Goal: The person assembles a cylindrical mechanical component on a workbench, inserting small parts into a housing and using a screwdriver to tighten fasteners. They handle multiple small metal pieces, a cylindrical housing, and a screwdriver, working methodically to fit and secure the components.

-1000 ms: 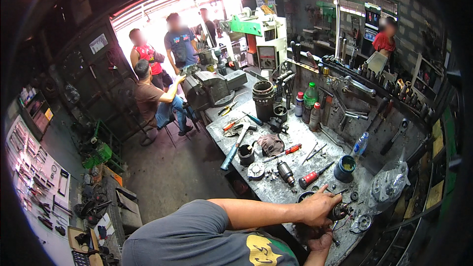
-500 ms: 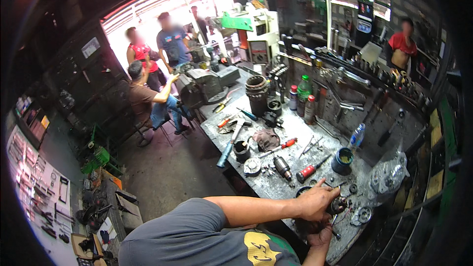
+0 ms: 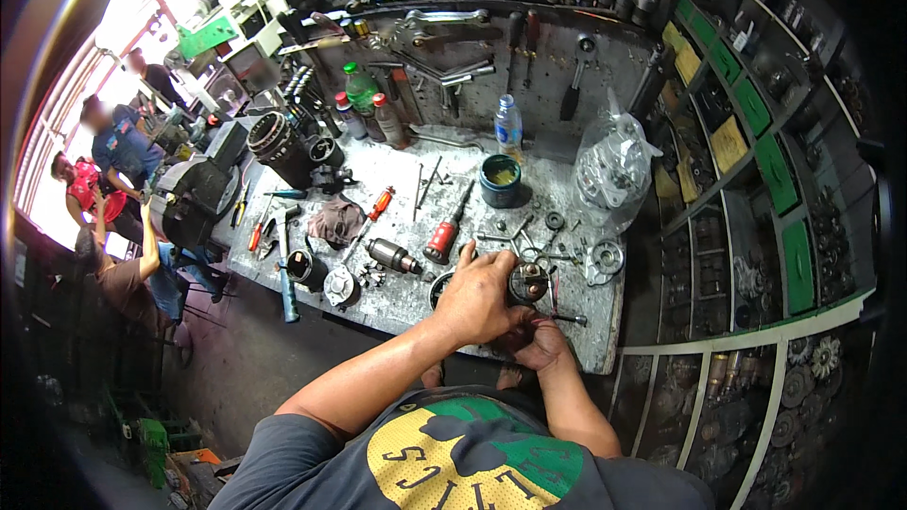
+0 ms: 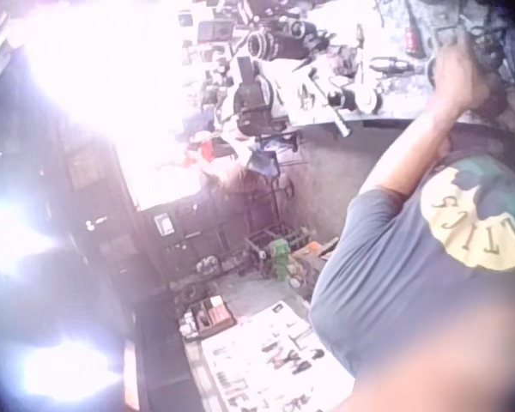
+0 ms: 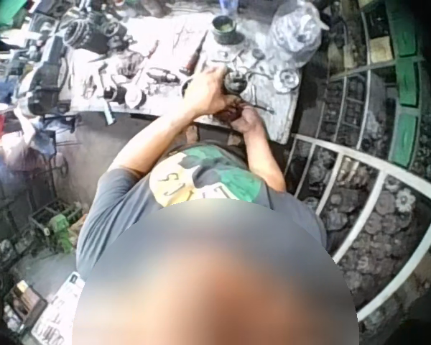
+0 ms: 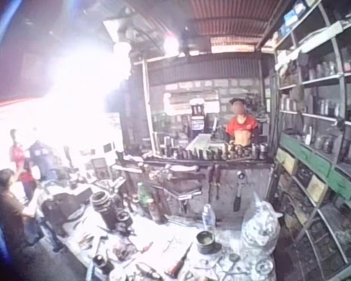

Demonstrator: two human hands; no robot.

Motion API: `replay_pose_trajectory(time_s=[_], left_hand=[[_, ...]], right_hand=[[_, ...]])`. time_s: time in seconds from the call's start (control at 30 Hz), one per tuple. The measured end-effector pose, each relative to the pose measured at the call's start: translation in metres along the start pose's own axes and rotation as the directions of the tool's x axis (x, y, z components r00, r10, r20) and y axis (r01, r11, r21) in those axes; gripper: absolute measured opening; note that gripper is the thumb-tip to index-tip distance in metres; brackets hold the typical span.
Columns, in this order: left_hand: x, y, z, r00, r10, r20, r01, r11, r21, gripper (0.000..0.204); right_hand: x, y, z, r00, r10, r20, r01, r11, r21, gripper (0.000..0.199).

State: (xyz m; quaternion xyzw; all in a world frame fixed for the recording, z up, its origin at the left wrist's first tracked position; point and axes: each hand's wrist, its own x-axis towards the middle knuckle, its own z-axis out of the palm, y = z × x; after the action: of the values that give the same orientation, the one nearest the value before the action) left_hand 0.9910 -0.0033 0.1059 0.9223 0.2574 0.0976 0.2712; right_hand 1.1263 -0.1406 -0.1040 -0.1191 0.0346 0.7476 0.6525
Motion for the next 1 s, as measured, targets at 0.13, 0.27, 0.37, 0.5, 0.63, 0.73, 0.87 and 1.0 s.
replay_pose_trajectory(time_s=[0.13,0.27,0.37,0.5,0.63,0.73,0.87,1.0], left_hand=[[0.001,-0.001,0.002,0.998,0.029,-0.051,-0.030,1.000,-0.007,0.071],[0.001,-0.003,0.005,0.999,0.030,-0.040,-0.030,1.000,0.002,0.071],[0.001,-0.004,0.005,0.999,0.025,-0.037,-0.024,1.000,0.018,0.071],[0.001,-0.002,0.002,1.000,0.002,-0.012,-0.002,1.000,0.012,0.073],[0.002,-0.001,0.000,1.000,0.000,-0.017,-0.001,1.000,-0.025,0.070],[0.002,-0.001,0.000,1.000,0.008,-0.028,-0.009,1.000,-0.015,0.068],[0.003,-0.003,0.003,0.997,0.038,-0.063,-0.040,0.999,-0.028,0.061],[0.003,-0.006,0.004,0.997,0.056,-0.055,-0.058,0.997,-0.047,0.067]], right_hand=[[0.000,-0.002,0.000,0.998,0.013,0.062,-0.013,1.000,-0.012,0.035],[0.000,-0.005,-0.004,0.998,-0.030,-0.060,0.024,0.995,-0.099,0.036],[0.001,-0.005,-0.004,0.999,-0.011,0.046,0.014,0.998,-0.060,0.035],[-0.009,-0.017,0.013,0.998,-0.016,0.064,0.026,0.987,-0.158,0.033],[-0.018,-0.079,0.063,0.939,-0.235,-0.250,-0.114,0.473,-0.874,0.026],[0.007,-0.140,0.115,0.919,-0.374,-0.125,-0.127,0.021,-0.992,0.024],[0.122,-0.167,0.171,0.932,-0.109,0.345,0.243,-0.518,-0.820,0.027],[0.265,-0.122,0.178,0.943,0.151,0.297,0.267,-0.877,-0.401,0.023]])
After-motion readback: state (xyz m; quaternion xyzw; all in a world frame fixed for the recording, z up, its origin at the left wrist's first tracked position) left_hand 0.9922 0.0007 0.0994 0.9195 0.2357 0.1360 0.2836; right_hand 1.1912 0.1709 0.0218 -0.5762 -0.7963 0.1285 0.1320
